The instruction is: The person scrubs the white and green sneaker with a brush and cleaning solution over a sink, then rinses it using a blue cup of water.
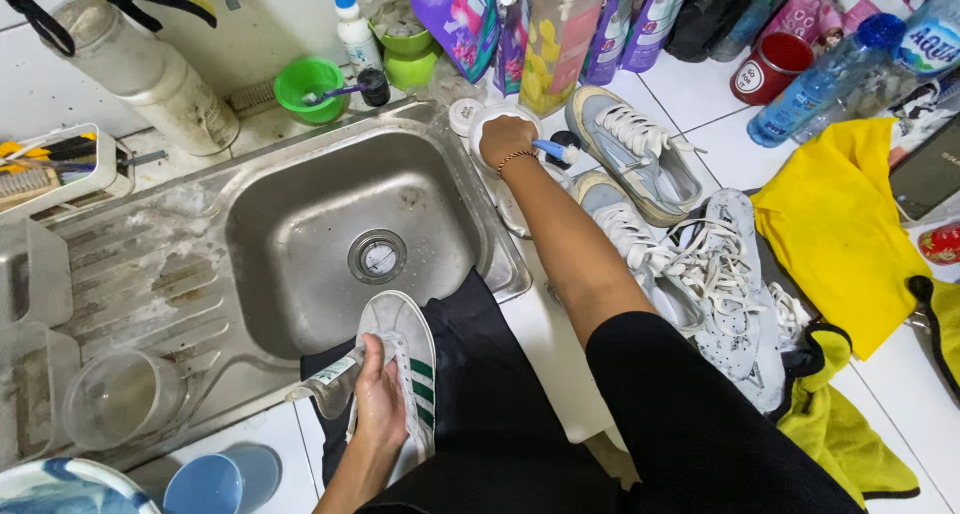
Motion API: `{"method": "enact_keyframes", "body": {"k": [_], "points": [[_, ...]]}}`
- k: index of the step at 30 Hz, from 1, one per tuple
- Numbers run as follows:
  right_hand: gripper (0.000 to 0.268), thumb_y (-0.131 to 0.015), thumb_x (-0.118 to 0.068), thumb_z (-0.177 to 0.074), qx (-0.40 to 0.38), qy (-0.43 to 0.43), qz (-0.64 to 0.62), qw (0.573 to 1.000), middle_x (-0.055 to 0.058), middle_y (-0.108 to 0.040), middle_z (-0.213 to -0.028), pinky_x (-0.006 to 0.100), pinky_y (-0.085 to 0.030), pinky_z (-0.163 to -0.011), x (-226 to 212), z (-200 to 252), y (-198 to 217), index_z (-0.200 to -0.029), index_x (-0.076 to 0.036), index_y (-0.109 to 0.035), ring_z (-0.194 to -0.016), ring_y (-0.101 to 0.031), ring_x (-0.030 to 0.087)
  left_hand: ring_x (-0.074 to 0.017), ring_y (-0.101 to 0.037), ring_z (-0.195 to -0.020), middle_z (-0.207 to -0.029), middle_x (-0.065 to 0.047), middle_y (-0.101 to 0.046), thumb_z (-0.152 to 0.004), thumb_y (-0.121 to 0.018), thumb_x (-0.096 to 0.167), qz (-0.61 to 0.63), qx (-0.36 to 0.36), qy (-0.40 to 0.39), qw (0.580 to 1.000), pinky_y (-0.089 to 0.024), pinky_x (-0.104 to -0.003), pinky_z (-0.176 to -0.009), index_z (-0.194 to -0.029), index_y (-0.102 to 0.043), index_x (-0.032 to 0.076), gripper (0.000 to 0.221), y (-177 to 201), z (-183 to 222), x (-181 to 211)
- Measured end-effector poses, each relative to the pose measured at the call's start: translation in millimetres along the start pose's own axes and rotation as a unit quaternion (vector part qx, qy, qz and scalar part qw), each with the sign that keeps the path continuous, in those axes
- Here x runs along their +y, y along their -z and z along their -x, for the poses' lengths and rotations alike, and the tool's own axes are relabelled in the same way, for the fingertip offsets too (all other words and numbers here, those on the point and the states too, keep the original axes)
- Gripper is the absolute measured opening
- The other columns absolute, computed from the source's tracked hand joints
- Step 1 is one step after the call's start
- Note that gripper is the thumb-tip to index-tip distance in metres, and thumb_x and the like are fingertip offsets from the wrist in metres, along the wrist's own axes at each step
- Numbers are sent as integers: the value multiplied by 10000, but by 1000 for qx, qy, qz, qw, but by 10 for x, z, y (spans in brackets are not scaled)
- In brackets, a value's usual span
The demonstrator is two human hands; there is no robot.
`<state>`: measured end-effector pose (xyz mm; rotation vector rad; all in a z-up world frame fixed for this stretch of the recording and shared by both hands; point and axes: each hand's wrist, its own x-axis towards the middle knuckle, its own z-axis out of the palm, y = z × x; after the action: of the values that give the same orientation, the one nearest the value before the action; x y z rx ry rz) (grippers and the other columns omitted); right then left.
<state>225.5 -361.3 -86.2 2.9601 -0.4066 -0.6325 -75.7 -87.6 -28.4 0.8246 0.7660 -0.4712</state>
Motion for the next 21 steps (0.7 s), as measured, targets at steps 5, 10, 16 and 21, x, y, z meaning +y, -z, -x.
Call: {"method": "enact_keyframes", "body": {"k": [5, 10, 16, 21], "points": [[354, -533, -108, -916, 21, -6, -11, 1000, 86, -674, -1253, 507, -566, -681, 5, -102, -55, -1235, -140, -683, -1073, -682, 320, -316, -517, -1342, -1468, -171, -542, -863, -385, 580, 1, 1, 0, 1000, -405, -450, -1129, -1514, -438, 85, 820, 65, -100, -34], [379, -510, -109, -918, 16, -13, -17, 1000, 71, -658, -1273, 497, -551, -731, 37, -98, -56, -1259, -154, -668, -1112, -661, 317, -313, -516, -1347, -1474, -165, -542, -861, -391, 577, 4, 7, 4, 1000, -403, -443, -1132, -1509, -446, 73, 823, 23, -44, -10], [365, -506, -121, -921, 36, -6, -20, 999, 77, -675, -1254, 528, -559, -733, 47, -173, -109, -1235, -154, -691, -1113, -667, 324, -300, -485, -1388, -1525, -155, -499, -850, -392, 570, -6, 8, -11, 1000, -389, -446, -1150, -1548, -383, 116, 833, 26, -39, 0], [376, -507, -144, -917, 41, -9, -22, 999, 79, -658, -1272, 515, -555, -748, 79, -175, -116, -1256, -153, -670, -1138, -649, 325, -298, -534, -1330, -1447, -174, -561, -870, -402, 550, -4, 3, -23, 1000, -423, -431, -1115, -1511, -439, 80, 796, 50, -52, -5]]}}
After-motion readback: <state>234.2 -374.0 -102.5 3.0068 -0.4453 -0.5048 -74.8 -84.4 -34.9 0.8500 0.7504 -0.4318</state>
